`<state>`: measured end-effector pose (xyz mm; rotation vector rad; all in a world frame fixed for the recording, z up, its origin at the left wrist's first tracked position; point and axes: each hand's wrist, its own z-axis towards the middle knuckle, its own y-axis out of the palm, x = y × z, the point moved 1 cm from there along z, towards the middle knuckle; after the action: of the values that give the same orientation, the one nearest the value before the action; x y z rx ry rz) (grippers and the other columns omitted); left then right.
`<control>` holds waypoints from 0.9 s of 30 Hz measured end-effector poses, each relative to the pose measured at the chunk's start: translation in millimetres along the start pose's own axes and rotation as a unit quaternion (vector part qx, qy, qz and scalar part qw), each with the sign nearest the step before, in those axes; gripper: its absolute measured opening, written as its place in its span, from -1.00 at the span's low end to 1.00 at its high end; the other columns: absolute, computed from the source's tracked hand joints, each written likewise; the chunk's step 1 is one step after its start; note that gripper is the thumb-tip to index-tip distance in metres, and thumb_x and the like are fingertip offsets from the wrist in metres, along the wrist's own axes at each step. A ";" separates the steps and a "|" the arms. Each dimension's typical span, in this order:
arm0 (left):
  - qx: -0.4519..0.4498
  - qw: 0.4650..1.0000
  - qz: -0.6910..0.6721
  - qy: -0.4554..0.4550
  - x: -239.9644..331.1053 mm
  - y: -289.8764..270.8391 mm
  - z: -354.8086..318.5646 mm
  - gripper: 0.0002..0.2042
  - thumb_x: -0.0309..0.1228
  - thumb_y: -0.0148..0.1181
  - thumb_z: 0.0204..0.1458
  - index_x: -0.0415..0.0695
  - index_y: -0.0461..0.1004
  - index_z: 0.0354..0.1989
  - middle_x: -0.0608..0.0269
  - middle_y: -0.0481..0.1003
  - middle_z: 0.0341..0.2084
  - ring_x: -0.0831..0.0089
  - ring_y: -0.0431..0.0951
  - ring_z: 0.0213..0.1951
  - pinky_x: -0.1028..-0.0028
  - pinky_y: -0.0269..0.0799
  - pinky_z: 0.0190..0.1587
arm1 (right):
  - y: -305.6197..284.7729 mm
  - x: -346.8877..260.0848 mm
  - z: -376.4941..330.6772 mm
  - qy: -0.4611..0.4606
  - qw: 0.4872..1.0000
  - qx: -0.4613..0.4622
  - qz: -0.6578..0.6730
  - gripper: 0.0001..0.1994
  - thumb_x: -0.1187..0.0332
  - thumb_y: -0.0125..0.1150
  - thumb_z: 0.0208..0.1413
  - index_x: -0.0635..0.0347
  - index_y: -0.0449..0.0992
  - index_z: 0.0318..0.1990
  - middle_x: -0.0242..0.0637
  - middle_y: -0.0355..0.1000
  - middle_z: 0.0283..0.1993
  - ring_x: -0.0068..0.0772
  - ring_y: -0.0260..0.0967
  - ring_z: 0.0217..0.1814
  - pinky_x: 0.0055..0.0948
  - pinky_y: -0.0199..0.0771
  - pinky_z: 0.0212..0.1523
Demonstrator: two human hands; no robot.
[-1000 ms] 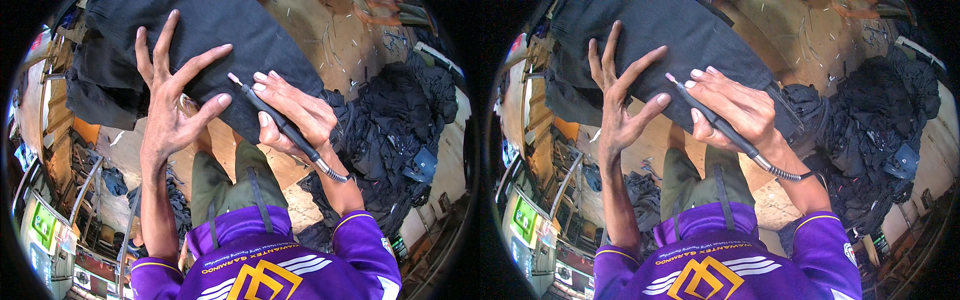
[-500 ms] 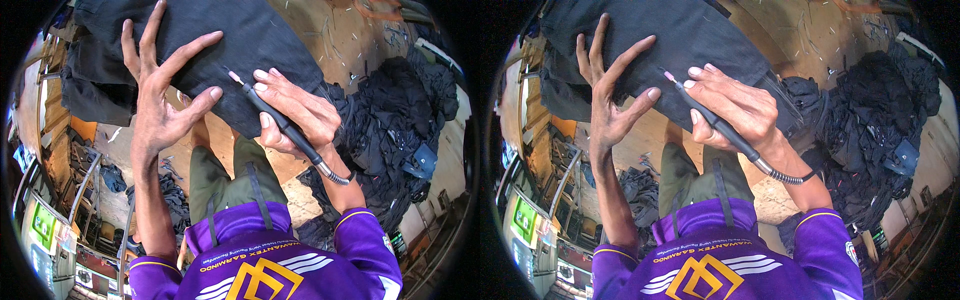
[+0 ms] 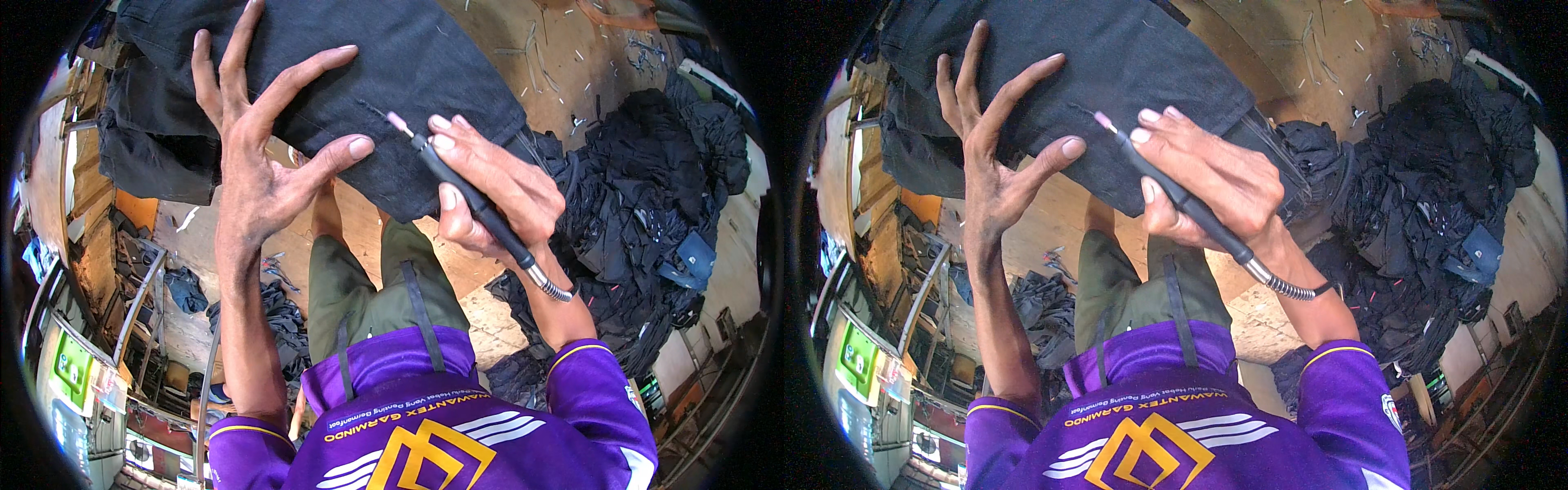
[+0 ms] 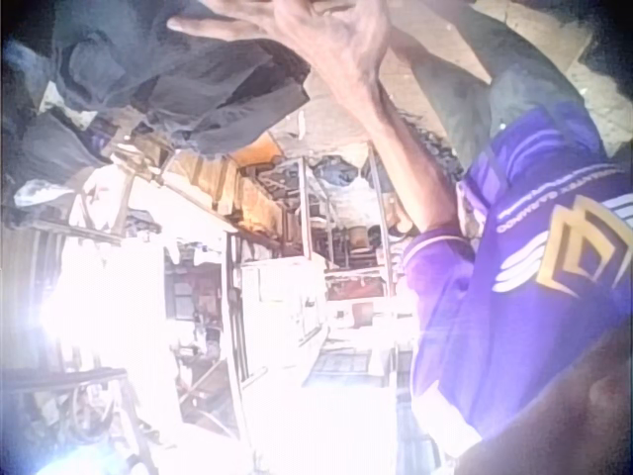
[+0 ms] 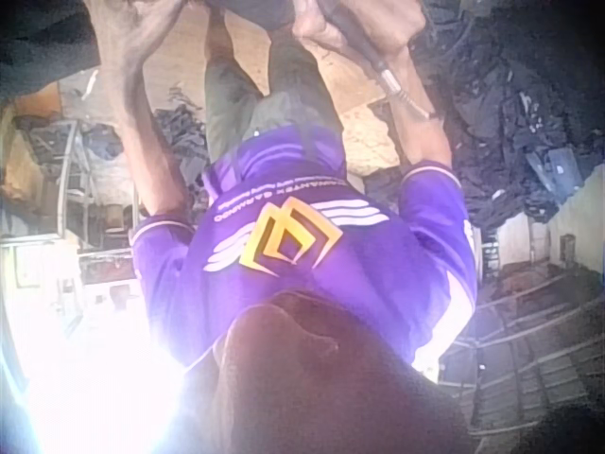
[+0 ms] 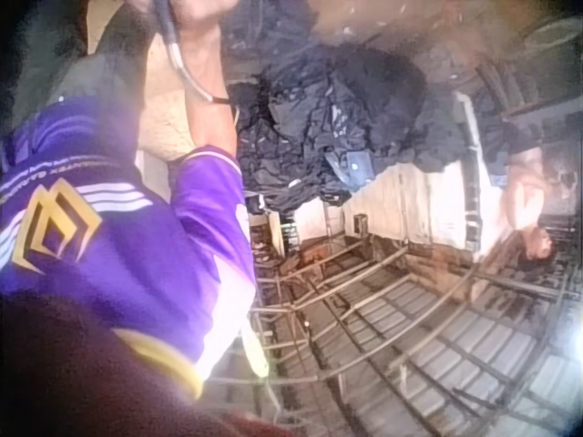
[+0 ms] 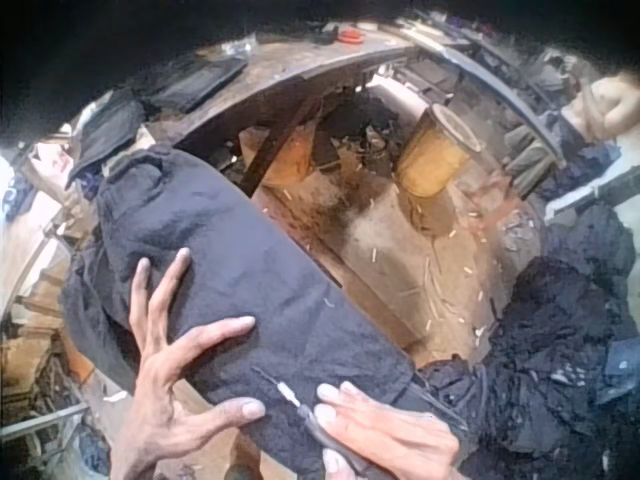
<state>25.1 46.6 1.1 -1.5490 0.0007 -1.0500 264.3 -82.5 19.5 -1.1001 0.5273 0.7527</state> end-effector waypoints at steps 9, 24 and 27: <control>-0.002 1.000 -0.001 0.005 1.1 1.5 0.6 -0.21 0.15 0.70 -0.23 0.35 0.70 0.32 0.04 0.08 0.71 -0.19 -0.32 0.72 -0.25 -0.44 0.70 | 5.0 7.6 -0.6 -0.014 1.000 0.018 -0.009 -0.67 0.53 0.43 -0.09 0.36 0.78 -0.09 -0.08 0.77 -0.12 -0.02 0.79 0.06 -0.08 0.84 0.18; -0.003 1.000 0.012 0.023 -0.6 4.8 1.2 -0.22 0.15 0.68 -0.21 0.31 0.70 0.32 0.00 0.08 0.70 -0.16 -0.30 0.72 -0.22 -0.48 0.71 | -9.0 9.2 -21.7 0.001 1.000 -0.009 -0.009 -0.66 0.53 0.42 -0.07 0.37 0.77 -0.07 -0.07 0.76 -0.09 0.01 0.79 0.08 -0.07 0.84 0.19; -0.001 1.000 0.007 0.016 -0.4 5.4 0.7 -0.21 0.16 0.67 -0.21 0.30 0.70 0.32 0.00 0.09 0.70 -0.16 -0.30 0.72 -0.23 -0.49 0.71 | -13.7 6.0 -23.7 -0.012 1.000 0.005 0.012 -0.70 0.47 0.46 0.06 0.38 0.77 -0.03 -0.04 0.75 -0.09 0.03 0.78 0.08 -0.04 0.83 0.20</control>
<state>28.2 45.8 -3.4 -1.5320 0.0355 -1.0642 278.2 -106.3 14.4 -1.0757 0.5229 0.7824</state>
